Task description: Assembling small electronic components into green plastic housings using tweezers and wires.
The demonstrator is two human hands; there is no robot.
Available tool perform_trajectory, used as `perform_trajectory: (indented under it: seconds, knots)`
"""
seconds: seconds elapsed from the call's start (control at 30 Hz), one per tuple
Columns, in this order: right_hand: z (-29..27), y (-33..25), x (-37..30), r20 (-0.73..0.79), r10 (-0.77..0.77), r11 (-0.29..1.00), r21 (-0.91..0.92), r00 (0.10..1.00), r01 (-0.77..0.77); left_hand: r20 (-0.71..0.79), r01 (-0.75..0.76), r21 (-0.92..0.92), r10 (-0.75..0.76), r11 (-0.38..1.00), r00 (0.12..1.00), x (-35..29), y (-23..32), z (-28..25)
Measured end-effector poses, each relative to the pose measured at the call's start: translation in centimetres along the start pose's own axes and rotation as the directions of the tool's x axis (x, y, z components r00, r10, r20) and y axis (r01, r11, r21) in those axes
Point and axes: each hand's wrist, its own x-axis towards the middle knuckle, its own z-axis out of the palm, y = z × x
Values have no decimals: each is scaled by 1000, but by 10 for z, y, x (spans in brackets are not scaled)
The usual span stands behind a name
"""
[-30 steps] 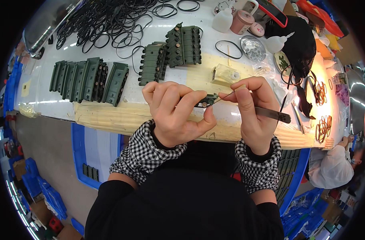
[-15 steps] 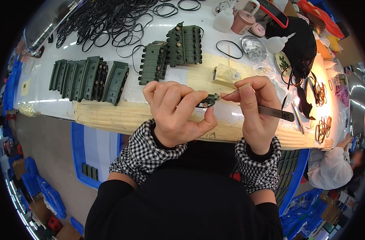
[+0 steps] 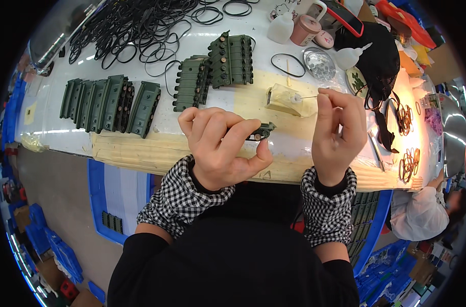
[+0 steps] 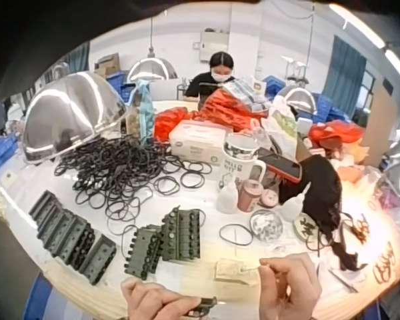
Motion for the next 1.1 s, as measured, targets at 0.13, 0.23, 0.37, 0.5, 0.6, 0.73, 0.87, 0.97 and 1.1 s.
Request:
perform_trajectory:
  seconds: [0.13,0.23,0.37,0.5,0.6,0.73,0.87,0.97,1.1]
  knots:
    - [-2,-13,-11,152,117,820,543,981,-182,47,-24,-3,24,1000,999,2,2,-5]
    - [0,-21,-15,280,138,710,641,950,-292,55,-20,-1,20,1000,998,2,2,-6]
    - [1,-19,-17,340,148,666,660,929,-347,59,-24,0,24,1000,998,2,2,-6]
    - [2,-20,-16,338,130,695,639,932,-329,60,-21,-6,21,1000,998,2,2,-6]
    - [2,-21,-16,342,118,708,629,932,-321,52,-21,-6,22,1000,998,3,2,-6]
    - [2,-19,-17,335,129,688,648,933,-328,45,-21,-4,22,1000,999,3,2,-6]
    - [-1,-15,-8,179,208,773,572,962,-274,48,-12,-20,13,1000,999,4,2,-4]
    - [4,2,-2,10,151,901,410,988,-142,42,8,-35,-7,999,999,5,1,-5]
    - [3,12,3,48,-25,999,30,999,24,77,197,-241,-184,950,980,5,-2,-7]
